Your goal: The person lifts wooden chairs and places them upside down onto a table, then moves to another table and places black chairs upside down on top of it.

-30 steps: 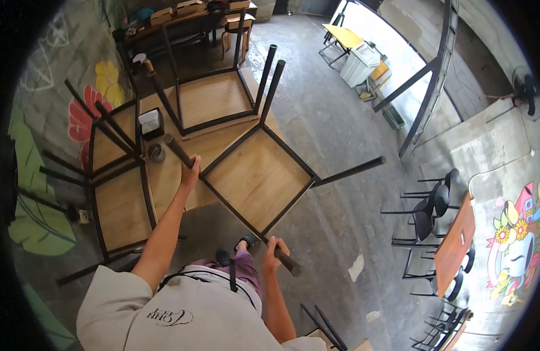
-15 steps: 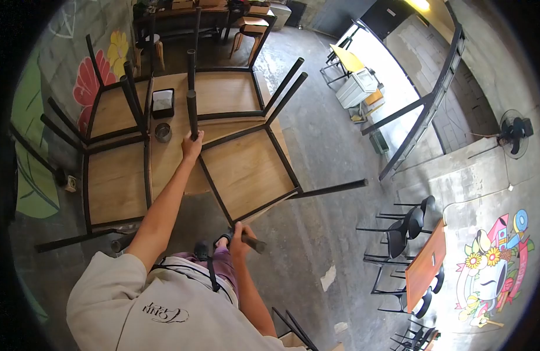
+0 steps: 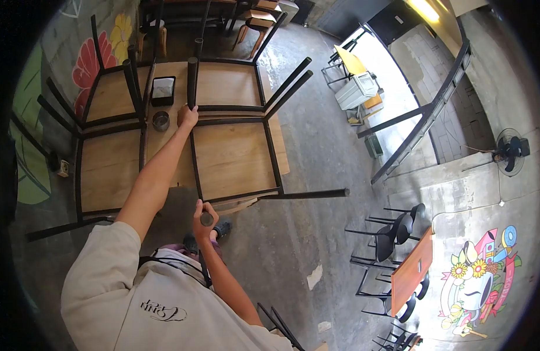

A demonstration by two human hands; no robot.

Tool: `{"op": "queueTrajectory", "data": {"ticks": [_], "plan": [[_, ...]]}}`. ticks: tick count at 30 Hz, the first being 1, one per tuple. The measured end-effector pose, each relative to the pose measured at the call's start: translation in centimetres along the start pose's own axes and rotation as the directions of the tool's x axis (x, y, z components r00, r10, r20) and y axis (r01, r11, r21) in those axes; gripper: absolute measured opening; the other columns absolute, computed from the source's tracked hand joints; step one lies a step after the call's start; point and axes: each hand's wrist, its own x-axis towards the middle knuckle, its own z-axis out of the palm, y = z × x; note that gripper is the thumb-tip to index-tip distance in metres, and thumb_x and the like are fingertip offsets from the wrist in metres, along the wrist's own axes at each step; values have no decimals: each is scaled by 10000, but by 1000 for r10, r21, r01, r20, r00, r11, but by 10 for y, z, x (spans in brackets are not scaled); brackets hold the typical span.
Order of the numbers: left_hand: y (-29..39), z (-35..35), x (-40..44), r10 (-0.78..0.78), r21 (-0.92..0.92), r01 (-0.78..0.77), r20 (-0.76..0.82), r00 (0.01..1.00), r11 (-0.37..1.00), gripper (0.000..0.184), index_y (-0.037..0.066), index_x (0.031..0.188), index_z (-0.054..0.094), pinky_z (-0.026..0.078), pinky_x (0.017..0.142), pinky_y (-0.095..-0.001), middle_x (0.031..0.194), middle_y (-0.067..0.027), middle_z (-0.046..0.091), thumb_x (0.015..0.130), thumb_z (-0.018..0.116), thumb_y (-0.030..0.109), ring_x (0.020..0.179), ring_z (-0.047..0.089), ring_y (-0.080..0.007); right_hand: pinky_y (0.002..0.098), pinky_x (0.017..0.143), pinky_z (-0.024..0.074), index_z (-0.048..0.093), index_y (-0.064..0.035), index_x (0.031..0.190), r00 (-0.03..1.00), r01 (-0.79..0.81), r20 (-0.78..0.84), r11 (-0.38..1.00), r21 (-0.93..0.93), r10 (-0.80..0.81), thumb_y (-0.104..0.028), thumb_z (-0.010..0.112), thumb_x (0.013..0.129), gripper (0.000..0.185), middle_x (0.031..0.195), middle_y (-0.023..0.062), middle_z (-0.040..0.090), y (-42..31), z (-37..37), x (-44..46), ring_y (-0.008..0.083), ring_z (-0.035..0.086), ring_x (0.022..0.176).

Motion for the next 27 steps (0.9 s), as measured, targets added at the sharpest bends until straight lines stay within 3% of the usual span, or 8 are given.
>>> {"op": "queueTrajectory", "data": {"ticks": [6,16,24,27], "plan": [[14,-10,9,5,186,-16,56,998,982,380,43,1096,666,522,871,-490,1131,-198,665,906,633,371,1057,637,-394,271,501,289,419,-6,640,1000,-3,-5,1000,20,3,-142,615,957,397,578,-12,317,-2,13,7,52,324,587],[18,-17,22,20,204,-47,136,991,978,418,40,1112,671,517,899,-483,1162,-203,656,887,656,393,1096,626,-391,306,489,298,422,-1,645,1000,1,-15,999,-43,-2,-180,624,960,415,571,34,304,-1,23,10,69,326,581],[11,-17,26,65,206,-96,154,986,974,455,42,1141,673,510,900,-490,1177,-214,650,881,658,416,1099,619,-400,328,510,380,535,5,675,998,-28,47,998,-59,31,-273,635,956,408,531,89,433,-16,15,12,94,416,561],[13,-19,23,78,244,-114,154,985,963,468,47,1147,670,514,891,-491,1159,-215,658,889,639,437,1073,630,-405,344,511,384,533,-1,677,1000,6,16,998,-63,-5,-274,648,944,399,542,121,475,-21,14,12,161,420,521]]}}
